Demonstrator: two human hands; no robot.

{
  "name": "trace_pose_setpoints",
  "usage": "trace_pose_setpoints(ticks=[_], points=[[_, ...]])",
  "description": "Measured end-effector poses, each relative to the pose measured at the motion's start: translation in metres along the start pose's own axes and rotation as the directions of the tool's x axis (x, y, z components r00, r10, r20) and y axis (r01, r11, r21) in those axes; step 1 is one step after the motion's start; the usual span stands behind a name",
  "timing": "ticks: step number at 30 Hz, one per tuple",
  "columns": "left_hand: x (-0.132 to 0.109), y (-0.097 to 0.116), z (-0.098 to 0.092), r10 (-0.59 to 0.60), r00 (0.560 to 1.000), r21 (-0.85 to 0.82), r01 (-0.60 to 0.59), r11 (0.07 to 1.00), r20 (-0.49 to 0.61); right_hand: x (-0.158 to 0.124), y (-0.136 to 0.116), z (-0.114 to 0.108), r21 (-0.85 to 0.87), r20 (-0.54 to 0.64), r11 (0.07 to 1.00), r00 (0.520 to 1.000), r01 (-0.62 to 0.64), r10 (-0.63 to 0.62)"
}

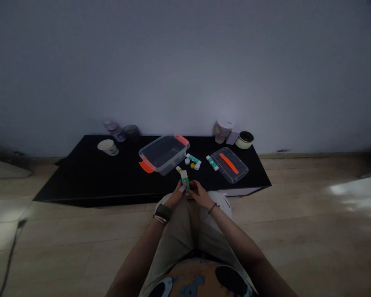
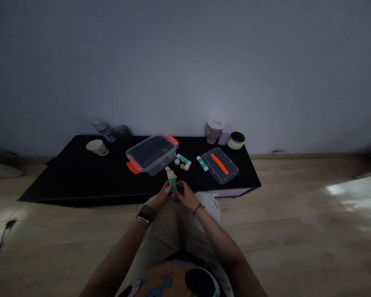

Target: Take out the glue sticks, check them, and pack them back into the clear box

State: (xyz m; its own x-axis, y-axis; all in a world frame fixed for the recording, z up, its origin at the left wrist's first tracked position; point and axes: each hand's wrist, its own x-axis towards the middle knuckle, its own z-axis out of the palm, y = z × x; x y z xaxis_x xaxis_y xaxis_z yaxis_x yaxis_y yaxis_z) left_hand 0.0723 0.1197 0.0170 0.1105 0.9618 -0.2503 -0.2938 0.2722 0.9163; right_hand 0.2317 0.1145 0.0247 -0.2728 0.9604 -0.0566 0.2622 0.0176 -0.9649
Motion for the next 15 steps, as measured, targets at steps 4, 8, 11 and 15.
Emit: trace_pose_setpoints(ticks=[4, 8, 11, 15], points=[[-0.004, 0.001, 0.003, 0.019, 0.999, 0.101, -0.024, 0.995, 0.047, -0.009, -0.005, 0.002, -0.038, 0.023, 0.999, 1.000, -0.017, 0.018], [-0.017, 0.011, 0.012, 0.035, 0.981, 0.238, -0.081, 0.968, 0.191, -0.017, -0.013, 0.005, -0.123, 0.000, 0.989, 0.997, -0.077, 0.077], [-0.033, 0.019, 0.018, 0.000, 0.966, 0.294, -0.079, 0.953, 0.259, -0.022, -0.017, 0.004, -0.086, -0.033, 0.993, 0.997, -0.079, 0.076], [-0.060, 0.026, 0.017, -0.038, 0.959, 0.326, -0.058, 0.944, 0.279, -0.028, -0.025, -0.007, -0.011, -0.064, 0.999, 0.997, -0.047, 0.046]])
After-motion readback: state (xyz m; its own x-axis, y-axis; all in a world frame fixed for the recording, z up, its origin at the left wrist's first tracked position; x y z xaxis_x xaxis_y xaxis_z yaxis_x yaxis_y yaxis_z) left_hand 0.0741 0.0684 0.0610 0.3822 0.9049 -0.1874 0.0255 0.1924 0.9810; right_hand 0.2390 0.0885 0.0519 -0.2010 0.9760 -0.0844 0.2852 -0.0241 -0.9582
